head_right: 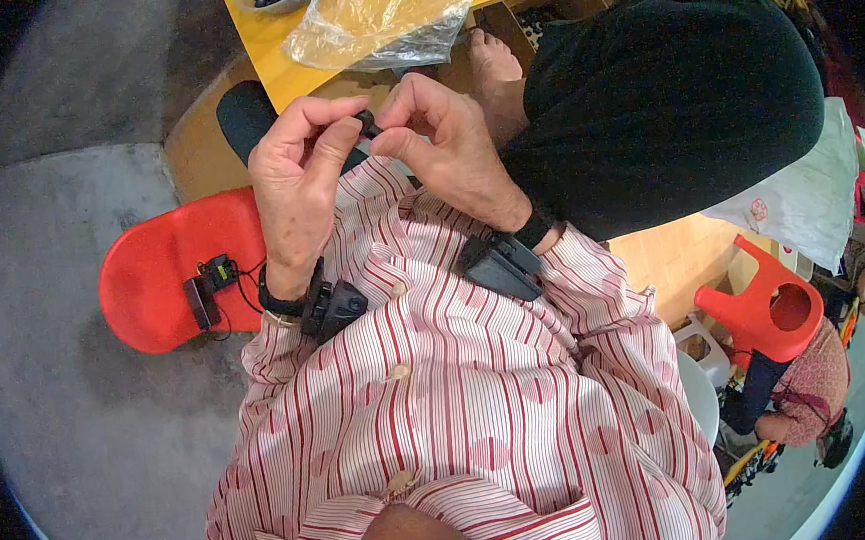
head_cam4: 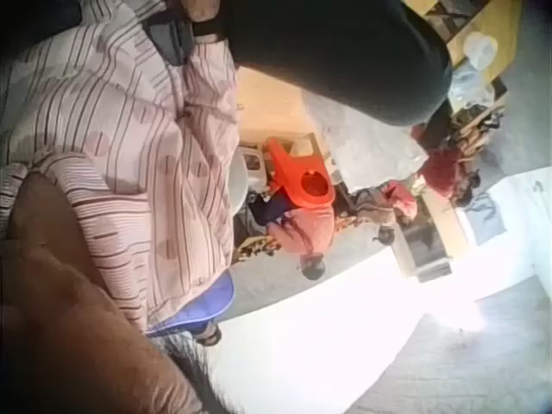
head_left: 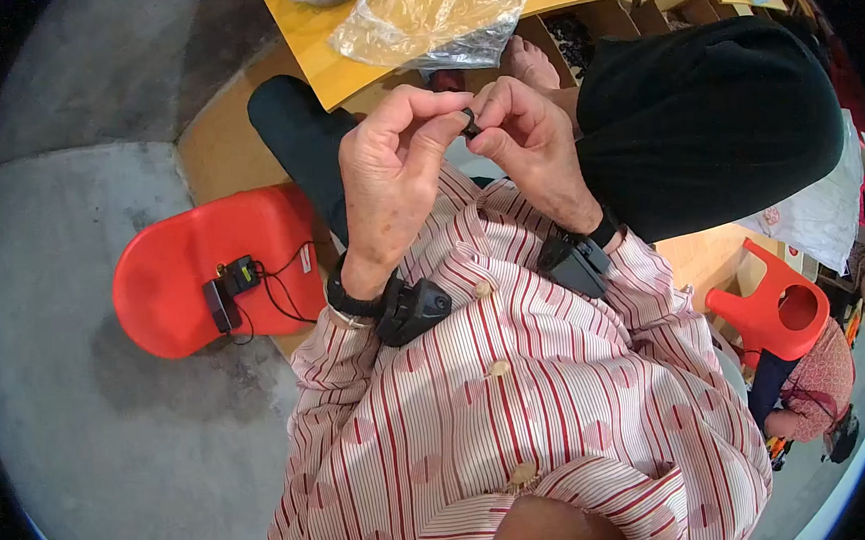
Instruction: The person assembles small plastic components by hand, inserting small black circular items into a container.
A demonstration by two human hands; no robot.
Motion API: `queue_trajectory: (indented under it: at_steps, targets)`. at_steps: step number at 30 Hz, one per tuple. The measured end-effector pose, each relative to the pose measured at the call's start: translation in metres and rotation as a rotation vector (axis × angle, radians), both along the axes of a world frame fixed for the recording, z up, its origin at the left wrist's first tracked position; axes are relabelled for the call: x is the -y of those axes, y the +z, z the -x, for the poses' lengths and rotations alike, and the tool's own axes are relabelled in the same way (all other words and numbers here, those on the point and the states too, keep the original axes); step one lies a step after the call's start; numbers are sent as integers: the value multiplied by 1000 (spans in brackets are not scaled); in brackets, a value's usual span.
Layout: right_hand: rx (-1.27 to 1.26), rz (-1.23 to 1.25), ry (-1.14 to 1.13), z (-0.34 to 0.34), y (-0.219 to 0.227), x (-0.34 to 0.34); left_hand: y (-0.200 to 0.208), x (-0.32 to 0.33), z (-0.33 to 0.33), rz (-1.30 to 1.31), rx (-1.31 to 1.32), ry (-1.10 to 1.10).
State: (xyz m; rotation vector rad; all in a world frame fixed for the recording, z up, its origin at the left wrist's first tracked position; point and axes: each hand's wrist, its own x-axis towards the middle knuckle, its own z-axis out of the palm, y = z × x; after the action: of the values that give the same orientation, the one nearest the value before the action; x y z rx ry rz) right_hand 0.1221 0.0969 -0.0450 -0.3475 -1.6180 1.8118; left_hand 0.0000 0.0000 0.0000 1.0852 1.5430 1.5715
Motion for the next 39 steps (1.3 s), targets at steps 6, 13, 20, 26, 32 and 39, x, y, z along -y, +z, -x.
queue_trajectory:
  at_steps: [6, 13, 20, 26, 32, 39]
  targets:
    - [-1, 62, -10, 0, 0, 7, -2, 1, -3, 1, -115, 27]
    - [46, 90, -35, 0, 5, 7, -25, 1, -3, 6, 114, 31]
    - [106, -39, -29, -2, 5, 3, -17, 6, -2, -31, 342, -8]
    - [83, -4, -31, 1, 0, 4, -13, 8, -3, -24, 301, 5]
    - [79, -45, -78, 4, -3, 5, -14, 5, -4, -49, 334, -10]
    - [276, -255, -82, 3, -6, 0, -15, 3, -6, -30, 383, 42]
